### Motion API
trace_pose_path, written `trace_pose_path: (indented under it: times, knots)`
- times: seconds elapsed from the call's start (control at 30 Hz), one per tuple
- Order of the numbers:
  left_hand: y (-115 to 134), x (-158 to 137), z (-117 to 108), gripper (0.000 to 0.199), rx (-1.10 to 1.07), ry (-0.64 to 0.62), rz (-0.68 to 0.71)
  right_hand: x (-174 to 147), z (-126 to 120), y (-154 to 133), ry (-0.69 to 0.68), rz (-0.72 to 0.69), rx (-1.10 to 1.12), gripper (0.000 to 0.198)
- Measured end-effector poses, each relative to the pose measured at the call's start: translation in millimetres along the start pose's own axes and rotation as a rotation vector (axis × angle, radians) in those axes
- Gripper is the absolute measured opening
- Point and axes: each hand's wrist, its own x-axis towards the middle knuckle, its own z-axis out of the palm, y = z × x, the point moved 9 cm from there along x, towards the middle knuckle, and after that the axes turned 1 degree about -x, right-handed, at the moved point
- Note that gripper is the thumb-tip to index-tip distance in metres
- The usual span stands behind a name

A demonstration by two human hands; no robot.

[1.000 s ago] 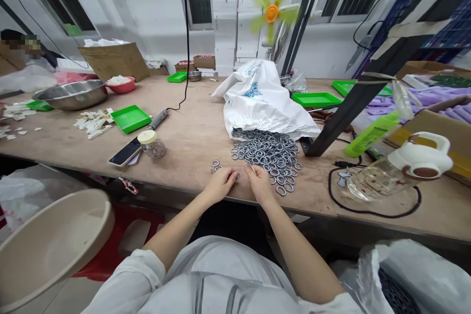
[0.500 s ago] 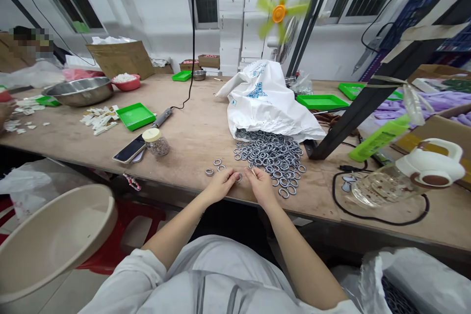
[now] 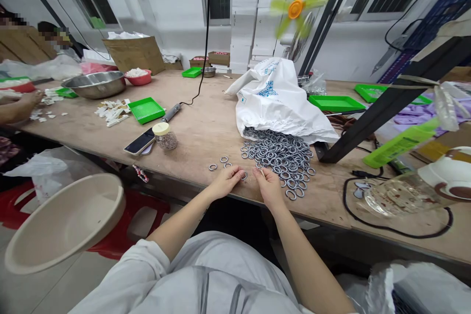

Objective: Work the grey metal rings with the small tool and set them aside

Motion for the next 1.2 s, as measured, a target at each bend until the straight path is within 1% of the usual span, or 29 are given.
trace_pose_path:
  times: [0.3, 0.7, 0.73, 0.8, 0.9, 1.0, 1.1, 1.2]
  knots:
    - [0.4, 0.0, 0.3, 0.039, 0.008, -0.001, 0.01, 0.6, -2.9, 4.6, 0.012, 0.013, -0.008, 0.069]
    - [3.3, -1.0, -1.8, 0.039, -0.019, 0.012, 0.007, -0.7, -2.0, -1.4, 0.002, -0.013, 0.012, 0.07]
    - [4.2, -1.3, -2.3, 0.039, -0.039, 0.017, 0.008, -1.3, -2.0, -5.4, 0.004, -0.045, -0.015, 0.068]
    - [6.9, -2.7, -4.2, 0.04, -0.091, 0.041, 0.016, -4.8, 1.5, -20.0, -0.01, -0.158, -0.107, 0.058]
    - [11.0, -6.4, -6.6, 0.046, -0.187, 0.095, 0.019, -16.6, 18.8, -48.2, -0.089, -0.383, -0.279, 0.04]
    - [15.5, -10.4, -2.4, 0.052, -0.38, 0.097, 0.016, -27.7, 36.2, -66.1, -0.157, -0.531, -0.332, 0.031]
    - [22.9, -13.5, 3.9, 0.053, -0.524, 0.076, 0.013, -30.9, 41.5, -72.8, -0.146, -0.575, -0.295, 0.026]
    - [30.5, -16.2, 10.6, 0.058, -0.602, 0.054, -0.021, -30.8, 36.5, -75.3, -0.065, -0.568, -0.269, 0.026]
